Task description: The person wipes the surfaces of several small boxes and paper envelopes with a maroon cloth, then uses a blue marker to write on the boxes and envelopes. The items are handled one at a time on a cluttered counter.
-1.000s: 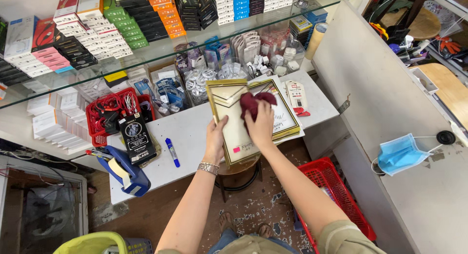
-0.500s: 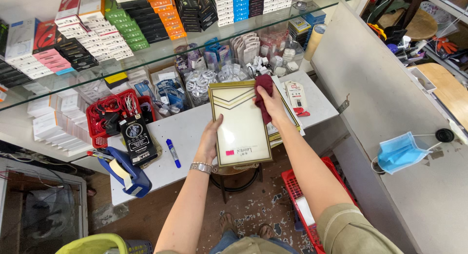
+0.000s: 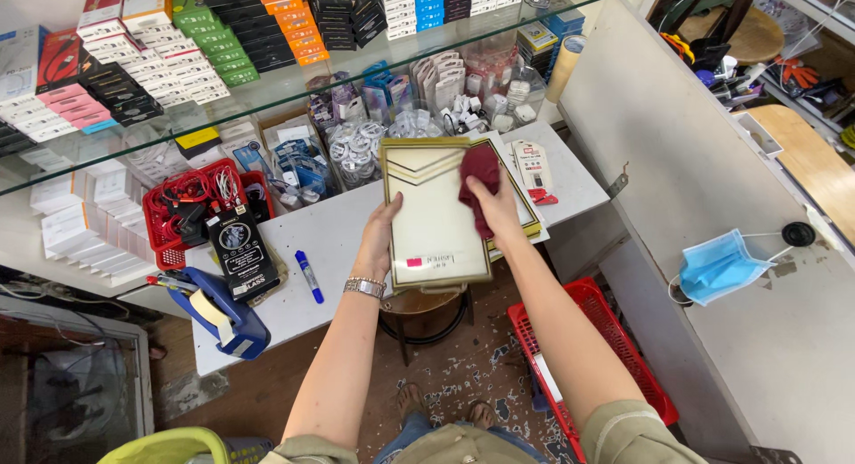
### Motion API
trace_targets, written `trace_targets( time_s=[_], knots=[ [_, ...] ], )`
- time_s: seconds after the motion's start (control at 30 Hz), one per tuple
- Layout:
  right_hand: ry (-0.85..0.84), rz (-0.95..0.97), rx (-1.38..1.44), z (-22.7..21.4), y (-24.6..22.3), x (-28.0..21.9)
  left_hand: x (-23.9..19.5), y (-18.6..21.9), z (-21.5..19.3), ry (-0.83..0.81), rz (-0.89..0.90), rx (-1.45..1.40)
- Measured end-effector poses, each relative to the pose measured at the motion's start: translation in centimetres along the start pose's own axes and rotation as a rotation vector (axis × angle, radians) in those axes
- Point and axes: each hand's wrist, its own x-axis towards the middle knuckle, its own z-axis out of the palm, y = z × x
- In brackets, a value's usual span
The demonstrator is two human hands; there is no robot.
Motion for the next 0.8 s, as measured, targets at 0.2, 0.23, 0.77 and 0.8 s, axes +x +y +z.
trace_targets(
  time_s=[0.2,0.23,0.77,0.8],
  knots=[
    [-0.267,-0.124,-0.444,-1.6,-0.7,-3.6,2.1,1.4,-1.9,0.293,0.263,-0.166],
    [-0.185,-0.105,-0.456,-1.4,-1.4,-3.7,2.2,1.6,-2.2,0.270,0.296,-0.200],
    [-0.047,-0.201,-0.429,1.6,1.1,0.4,0.9,1.0,-1.4,0.100,0.176,-0.409],
    [-0.030,-0.139,-0.293,1.1,1.4,0.8,0.7,1.1,-1.3,0.075,0.157,-0.410]
  ],
)
